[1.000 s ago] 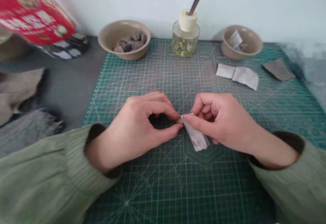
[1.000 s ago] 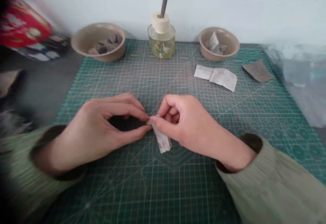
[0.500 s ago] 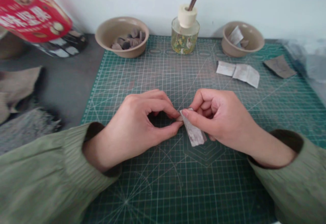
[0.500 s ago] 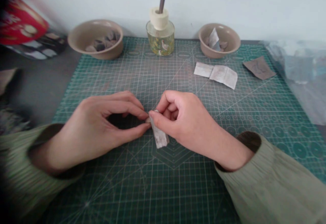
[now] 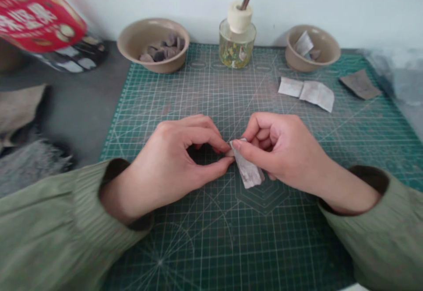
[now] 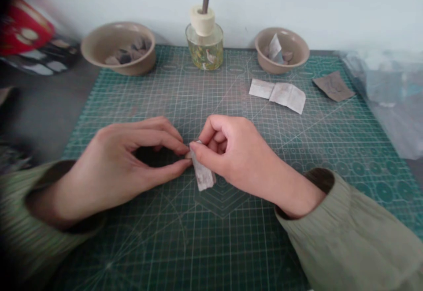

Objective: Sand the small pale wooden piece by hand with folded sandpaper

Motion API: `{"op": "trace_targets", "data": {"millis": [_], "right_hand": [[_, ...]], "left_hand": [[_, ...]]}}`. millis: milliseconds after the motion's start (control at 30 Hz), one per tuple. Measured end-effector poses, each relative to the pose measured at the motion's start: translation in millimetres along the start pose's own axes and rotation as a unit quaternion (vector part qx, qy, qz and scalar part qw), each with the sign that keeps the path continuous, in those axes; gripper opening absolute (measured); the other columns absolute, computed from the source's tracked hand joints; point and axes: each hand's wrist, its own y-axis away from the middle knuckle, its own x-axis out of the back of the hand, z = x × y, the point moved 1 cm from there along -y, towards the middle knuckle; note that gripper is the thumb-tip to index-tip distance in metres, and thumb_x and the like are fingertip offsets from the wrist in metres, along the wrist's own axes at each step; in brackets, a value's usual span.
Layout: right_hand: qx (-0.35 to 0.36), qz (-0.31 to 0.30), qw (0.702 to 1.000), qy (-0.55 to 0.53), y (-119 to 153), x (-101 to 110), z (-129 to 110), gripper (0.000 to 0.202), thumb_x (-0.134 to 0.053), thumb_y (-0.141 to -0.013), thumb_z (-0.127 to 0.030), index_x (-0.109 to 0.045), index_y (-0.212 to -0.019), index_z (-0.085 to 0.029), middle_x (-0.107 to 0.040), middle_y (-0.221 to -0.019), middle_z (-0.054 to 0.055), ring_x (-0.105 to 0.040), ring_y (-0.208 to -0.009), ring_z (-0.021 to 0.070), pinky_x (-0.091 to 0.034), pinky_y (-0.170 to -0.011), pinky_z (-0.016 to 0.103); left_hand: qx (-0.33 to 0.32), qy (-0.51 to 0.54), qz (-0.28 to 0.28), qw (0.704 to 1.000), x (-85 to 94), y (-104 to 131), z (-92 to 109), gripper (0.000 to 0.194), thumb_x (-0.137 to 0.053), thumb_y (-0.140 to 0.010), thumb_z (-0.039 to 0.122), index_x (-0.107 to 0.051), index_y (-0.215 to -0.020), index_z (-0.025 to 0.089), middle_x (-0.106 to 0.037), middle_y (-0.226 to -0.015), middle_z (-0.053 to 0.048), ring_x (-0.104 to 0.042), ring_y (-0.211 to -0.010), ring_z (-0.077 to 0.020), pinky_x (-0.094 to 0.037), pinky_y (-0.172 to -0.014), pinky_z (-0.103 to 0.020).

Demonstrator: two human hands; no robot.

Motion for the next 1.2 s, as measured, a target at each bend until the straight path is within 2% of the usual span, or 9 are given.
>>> {"op": "trace_targets", "data": {"millis": [67,200,300,600,833,933,1033,1133,1200], "right_hand": [[-0.001,-0.01,1.0,0.002,0.5,-0.3,0.0,0.046,-0.112,-0.103,-0.039,-0.071,-0.086,-0.026,-0.074,-0.062,-0.007,-0.06,-0.042,0.0106,-0.046,-0.045,0.026],[0.005,0.02,1.0,0.012,0.8,0.6,-0.2,0.044,-0.112,-0.103,-0.039,-0.073,-0.089,-0.026,-0.076,-0.063,-0.007,-0.061,-0.044,0.0112,-0.043,-0.045,0.026],[-0.006,-0.009,1.0,0.002,0.4,0.8,-0.3,0.046,-0.112,-0.102,-0.037,-0.071,-0.085,-0.025,-0.074,-0.062,-0.007,-0.059,-0.044,0.0103,-0.045,-0.046,0.026],[-0.003,0.013,1.0,0.001,1.7,-0.6,2.1,0.041,-0.113,-0.101,-0.032,-0.074,-0.09,-0.026,-0.076,-0.066,-0.007,-0.064,-0.05,0.0121,-0.045,-0.047,0.026],[0.001,0.007,1.0,0.007,1.2,1.2,0.6,0.044,-0.113,-0.102,-0.033,-0.072,-0.089,-0.026,-0.074,-0.065,-0.007,-0.062,-0.05,0.0119,-0.045,-0.047,0.026],[-0.003,-0.017,1.0,0.003,1.8,2.0,0.6,0.045,-0.112,-0.102,-0.033,-0.071,-0.087,-0.026,-0.074,-0.064,-0.008,-0.062,-0.05,0.0115,-0.046,-0.049,0.026],[0.0,0.004,1.0,0.004,2.1,2.6,0.5,0.043,-0.112,-0.102,-0.035,-0.072,-0.09,-0.026,-0.076,-0.066,-0.007,-0.062,-0.049,0.0114,-0.045,-0.048,0.026],[-0.012,-0.021,1.0,0.002,1.7,1.8,0.2,0.046,-0.113,-0.101,-0.037,-0.071,-0.087,-0.026,-0.073,-0.063,-0.007,-0.06,-0.048,0.0114,-0.044,-0.047,0.026],[-0.014,-0.012,1.0,0.0,1.4,1.7,0.1,0.045,-0.113,-0.101,-0.037,-0.071,-0.087,-0.026,-0.074,-0.063,-0.007,-0.06,-0.048,0.0116,-0.044,-0.046,0.026]], "left_hand": [[0.0,0.001,-0.001,1.0,-0.8,-0.1,-0.5,0.01,-0.096,-0.111,0.022,-0.095,-0.103,0.028,-0.093,-0.107,-0.001,-0.085,-0.093,-0.0198,-0.067,-0.089,-0.037],[0.0,-0.002,0.0,1.0,-1.6,-0.8,-1.1,0.009,-0.096,-0.112,0.023,-0.095,-0.104,0.028,-0.092,-0.106,0.0,-0.085,-0.091,-0.0193,-0.067,-0.088,-0.036],[-0.001,-0.002,-0.002,1.0,-0.7,-0.6,-0.9,0.011,-0.095,-0.113,0.025,-0.095,-0.103,0.028,-0.092,-0.105,-0.001,-0.084,-0.091,-0.0193,-0.067,-0.088,-0.036],[0.003,-0.007,-0.003,1.0,0.4,-0.7,-0.4,0.011,-0.094,-0.112,0.025,-0.094,-0.102,0.029,-0.093,-0.106,0.0,-0.086,-0.091,-0.0196,-0.069,-0.09,-0.035],[0.009,-0.007,-0.003,1.0,1.0,-1.1,1.2,0.009,-0.094,-0.112,0.027,-0.095,-0.103,0.031,-0.095,-0.107,-0.002,-0.086,-0.091,-0.0213,-0.071,-0.091,-0.036],[0.011,-0.003,-0.005,1.0,1.1,-0.6,0.7,0.01,-0.095,-0.112,0.028,-0.095,-0.102,0.031,-0.094,-0.106,-0.001,-0.085,-0.09,-0.0208,-0.07,-0.09,-0.036],[0.011,-0.005,-0.004,1.0,0.2,-0.6,-0.1,0.01,-0.095,-0.112,0.027,-0.095,-0.102,0.03,-0.093,-0.105,-0.001,-0.085,-0.09,-0.0207,-0.069,-0.088,-0.036],[0.007,-0.006,-0.001,1.0,-0.8,-1.4,-0.2,0.01,-0.094,-0.111,0.025,-0.095,-0.102,0.029,-0.093,-0.106,-0.001,-0.085,-0.09,-0.0202,-0.069,-0.089,-0.035],[0.007,-0.002,-0.003,1.0,-0.8,-1.9,0.2,0.011,-0.094,-0.111,0.026,-0.094,-0.101,0.029,-0.093,-0.105,-0.001,-0.085,-0.09,-0.0203,-0.069,-0.088,-0.035]]}}
